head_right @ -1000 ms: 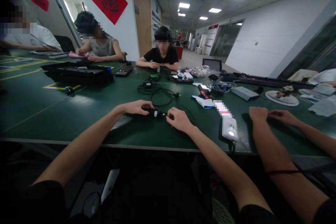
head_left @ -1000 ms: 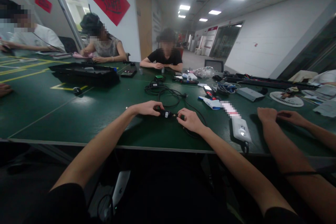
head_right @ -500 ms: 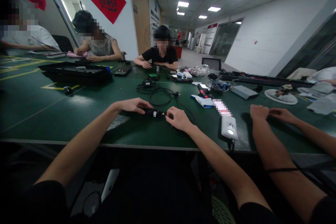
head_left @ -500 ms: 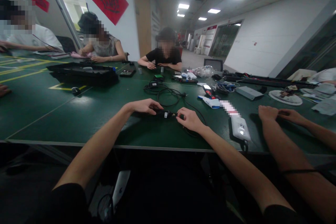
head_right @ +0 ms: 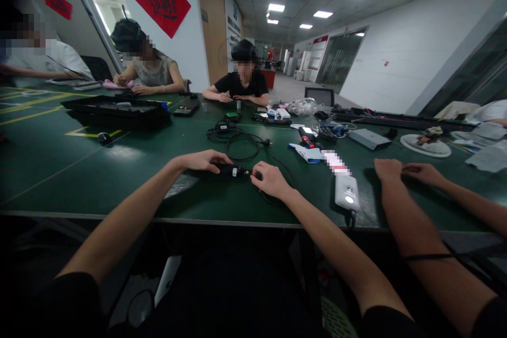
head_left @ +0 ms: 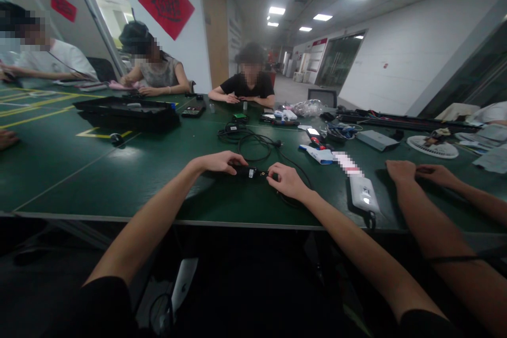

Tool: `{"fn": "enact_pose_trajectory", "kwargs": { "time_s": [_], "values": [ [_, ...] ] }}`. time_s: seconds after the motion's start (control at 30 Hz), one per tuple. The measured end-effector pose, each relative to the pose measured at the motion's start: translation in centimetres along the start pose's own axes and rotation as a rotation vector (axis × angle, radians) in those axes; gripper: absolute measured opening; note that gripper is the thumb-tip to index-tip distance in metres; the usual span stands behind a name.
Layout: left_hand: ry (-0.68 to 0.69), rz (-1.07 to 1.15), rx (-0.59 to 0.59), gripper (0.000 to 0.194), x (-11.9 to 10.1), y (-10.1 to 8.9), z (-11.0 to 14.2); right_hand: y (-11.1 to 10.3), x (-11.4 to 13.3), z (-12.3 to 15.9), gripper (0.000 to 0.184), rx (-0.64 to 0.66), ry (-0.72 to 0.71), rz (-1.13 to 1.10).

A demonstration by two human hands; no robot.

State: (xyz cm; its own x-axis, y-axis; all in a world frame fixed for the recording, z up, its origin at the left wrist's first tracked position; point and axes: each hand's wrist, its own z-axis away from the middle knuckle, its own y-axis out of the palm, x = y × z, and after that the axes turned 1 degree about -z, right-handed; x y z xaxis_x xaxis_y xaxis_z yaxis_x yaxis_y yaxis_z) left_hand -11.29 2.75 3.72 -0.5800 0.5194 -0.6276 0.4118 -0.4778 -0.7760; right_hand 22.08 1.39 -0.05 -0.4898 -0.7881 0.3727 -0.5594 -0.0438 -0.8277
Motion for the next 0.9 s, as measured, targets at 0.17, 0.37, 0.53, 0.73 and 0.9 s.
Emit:
{"fn": "enact_pose_trajectory", "kwargs": {
  "time_s": [0.17,0.37,0.53,0.73,0.9],
  "values": [
    [0.061,-0.300,-0.185,0.045,-3.2,2.7,-1.7,0.1,-0.3,-0.1,0.010,-0.011,-0.004,0.004],
    [0.164,-0.653,-0.316,0.028,-5.7,7.3,-5.0,0.3,-0.7,-0.2,0.013,-0.004,0.001,0.019],
    [0.102,-0.635,-0.393,0.020,-4.7,8.0,-4.8,0.2,-0.7,-0.1,0.007,0.027,-0.022,0.031],
    [0.135,-0.697,-0.376,0.016,-4.7,7.9,-4.9,0.4,-0.7,-0.1,0.007,0.031,-0.025,0.040],
    [0.184,-0.693,-0.360,0.016,-5.0,7.7,-4.5,0.4,-0.6,-0.1,0.007,0.029,-0.032,0.028]
  ]
}}
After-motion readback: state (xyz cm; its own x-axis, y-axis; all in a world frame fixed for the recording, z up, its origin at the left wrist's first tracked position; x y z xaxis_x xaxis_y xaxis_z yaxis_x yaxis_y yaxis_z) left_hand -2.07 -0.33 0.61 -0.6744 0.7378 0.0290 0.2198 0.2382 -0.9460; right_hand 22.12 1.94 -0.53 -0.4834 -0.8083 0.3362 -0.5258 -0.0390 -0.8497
